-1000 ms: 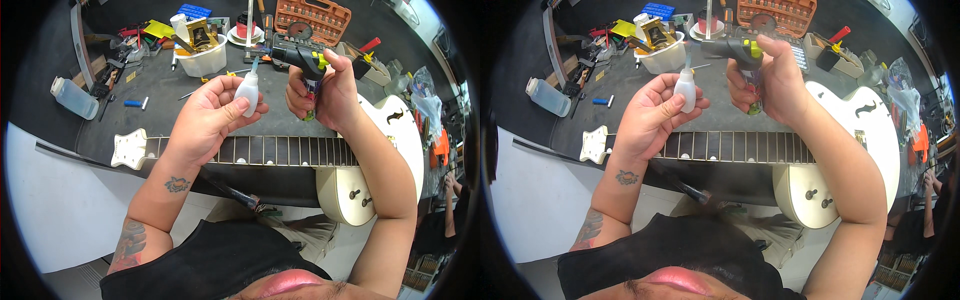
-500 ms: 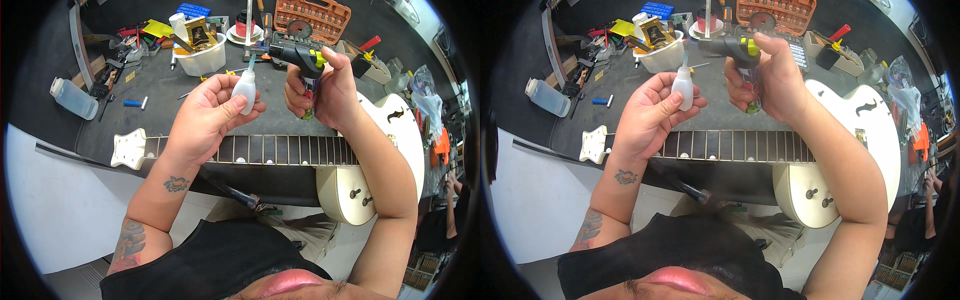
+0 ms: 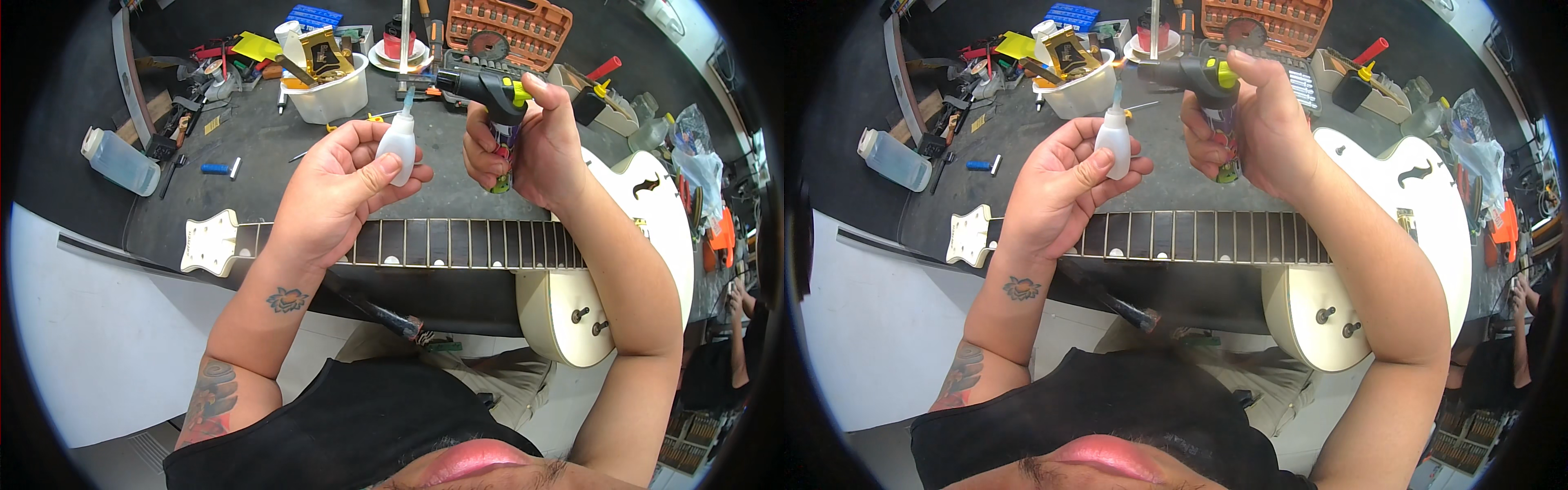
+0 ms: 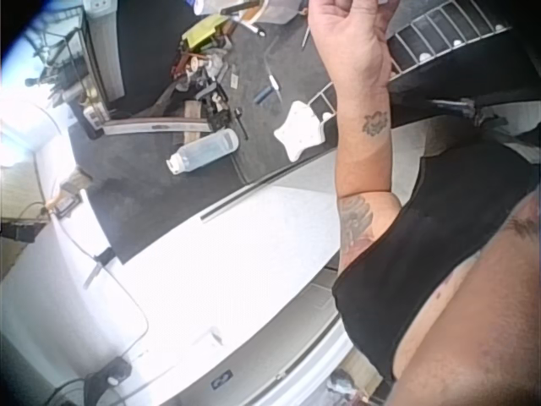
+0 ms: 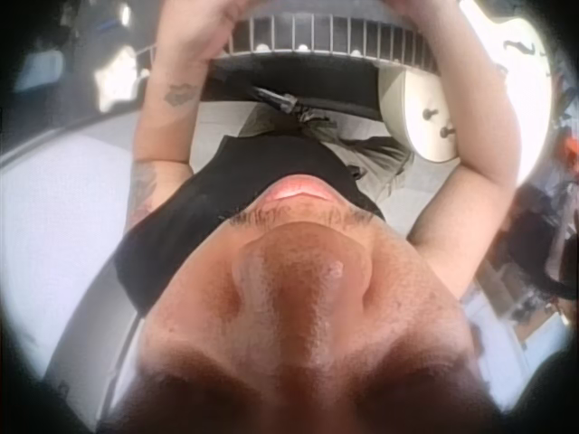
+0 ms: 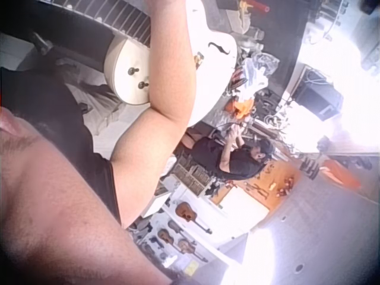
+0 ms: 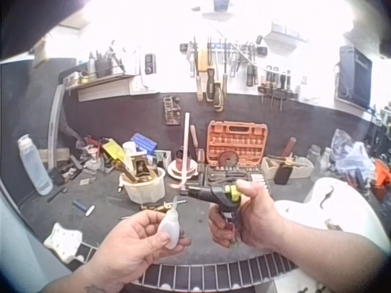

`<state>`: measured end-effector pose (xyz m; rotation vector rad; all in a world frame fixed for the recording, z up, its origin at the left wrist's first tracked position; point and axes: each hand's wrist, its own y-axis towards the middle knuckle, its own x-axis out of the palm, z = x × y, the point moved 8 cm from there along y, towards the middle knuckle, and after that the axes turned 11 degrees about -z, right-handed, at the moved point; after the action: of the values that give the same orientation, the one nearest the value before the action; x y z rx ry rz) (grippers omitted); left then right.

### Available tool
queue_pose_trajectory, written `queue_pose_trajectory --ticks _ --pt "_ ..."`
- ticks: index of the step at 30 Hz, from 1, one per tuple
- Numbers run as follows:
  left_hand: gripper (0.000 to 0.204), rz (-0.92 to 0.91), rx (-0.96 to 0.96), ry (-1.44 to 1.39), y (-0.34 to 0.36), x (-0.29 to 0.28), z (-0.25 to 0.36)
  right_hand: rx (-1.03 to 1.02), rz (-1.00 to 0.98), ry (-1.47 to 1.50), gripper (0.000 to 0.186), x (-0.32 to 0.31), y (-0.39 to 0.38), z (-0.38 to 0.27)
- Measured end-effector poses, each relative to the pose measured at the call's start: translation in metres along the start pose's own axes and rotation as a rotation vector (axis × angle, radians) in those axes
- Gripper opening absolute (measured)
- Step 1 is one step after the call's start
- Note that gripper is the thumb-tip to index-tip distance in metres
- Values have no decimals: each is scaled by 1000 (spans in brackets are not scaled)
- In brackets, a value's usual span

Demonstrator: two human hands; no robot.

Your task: The person repairs an electric guitar on a workbench by hammering frets into the neck, applying adhesive from a small bottle, and heating a fret with a small handheld torch.

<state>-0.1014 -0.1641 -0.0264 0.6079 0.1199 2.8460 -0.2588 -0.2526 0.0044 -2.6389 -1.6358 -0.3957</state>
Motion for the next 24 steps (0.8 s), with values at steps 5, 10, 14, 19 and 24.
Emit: queue_pose_trajectory --ticks 5,10,14,19,24 --pt "38 -9 0 -7 3 0 -1 4 9 -21 70 -3 -1 0" --pt "39 -4 2 0 1 1 0 8 15 -19 70 -3 -1 1" --pt "39 -1 1 -1 2 1 -1 17 -6 -8 69 -4 -2 3" --pt "39 -1 1 -2 2 0 -1 28 65 17 70 -4 -2 3" --pt "39 -1 3 0 2 1 -1 23 18 -16 70 -3 -1 3"
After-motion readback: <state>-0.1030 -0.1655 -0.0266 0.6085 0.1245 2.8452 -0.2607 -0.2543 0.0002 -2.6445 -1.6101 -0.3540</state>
